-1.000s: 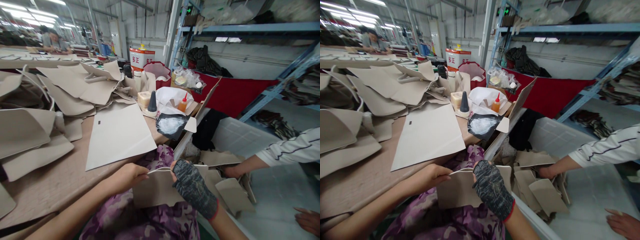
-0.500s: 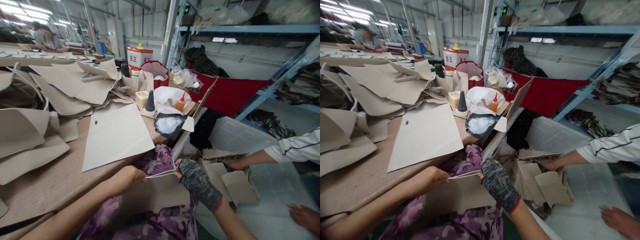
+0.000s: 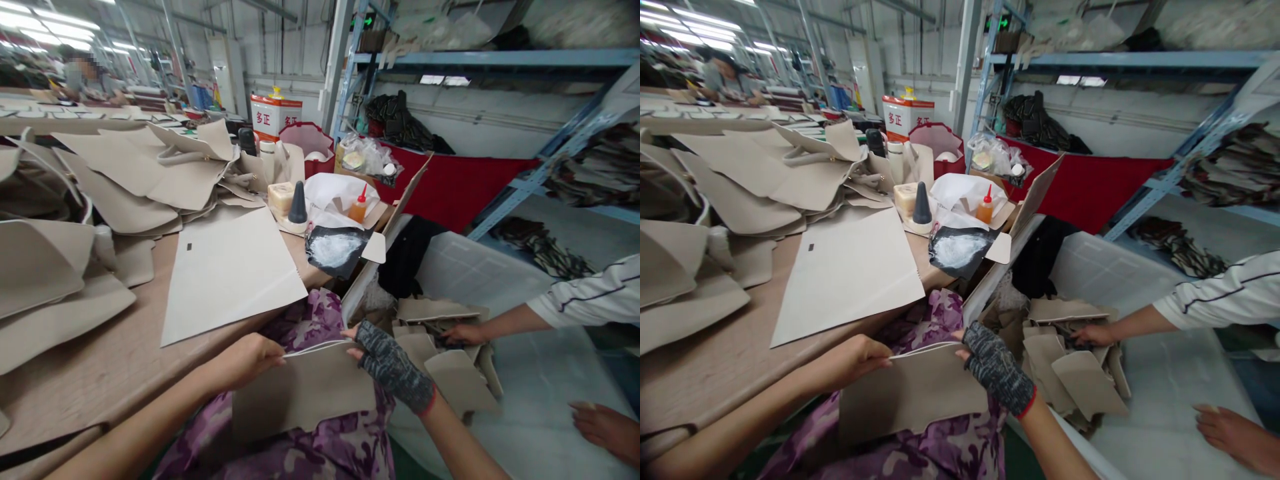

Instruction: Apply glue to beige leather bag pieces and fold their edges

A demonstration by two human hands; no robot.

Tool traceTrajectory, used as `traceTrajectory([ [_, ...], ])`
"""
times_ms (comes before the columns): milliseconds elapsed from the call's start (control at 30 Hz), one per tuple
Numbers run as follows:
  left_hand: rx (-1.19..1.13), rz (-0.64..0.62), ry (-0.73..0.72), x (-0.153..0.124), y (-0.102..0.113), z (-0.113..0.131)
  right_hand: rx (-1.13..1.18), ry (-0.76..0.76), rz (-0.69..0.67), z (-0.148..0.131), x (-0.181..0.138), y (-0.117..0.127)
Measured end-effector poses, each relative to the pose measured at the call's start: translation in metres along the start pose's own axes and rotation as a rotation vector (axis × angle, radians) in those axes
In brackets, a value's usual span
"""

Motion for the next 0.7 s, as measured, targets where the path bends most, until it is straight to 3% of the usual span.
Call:
traceTrajectory([
  [300, 0.002, -0.095, -0.007, 0.004, -0.006, -0.009, -0.122, 0.099, 0.103, -0.006, 0.001, -0.006],
  [700, 0.013, -0.094, -0.039, 0.007, -0.002, 0.001, -0.229, 0.049, 0.004, -0.013, 0.009, -0.012],
])
Point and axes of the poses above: each hand's wrist, its own x-axis towards the middle knuckle, its own y-axis out of the back of the hand, z = x × y, the point moved 7 cm from there along x, towards the middle knuckle, and after that the axes turned 10 degrees about -y, right-handed, at the moved point
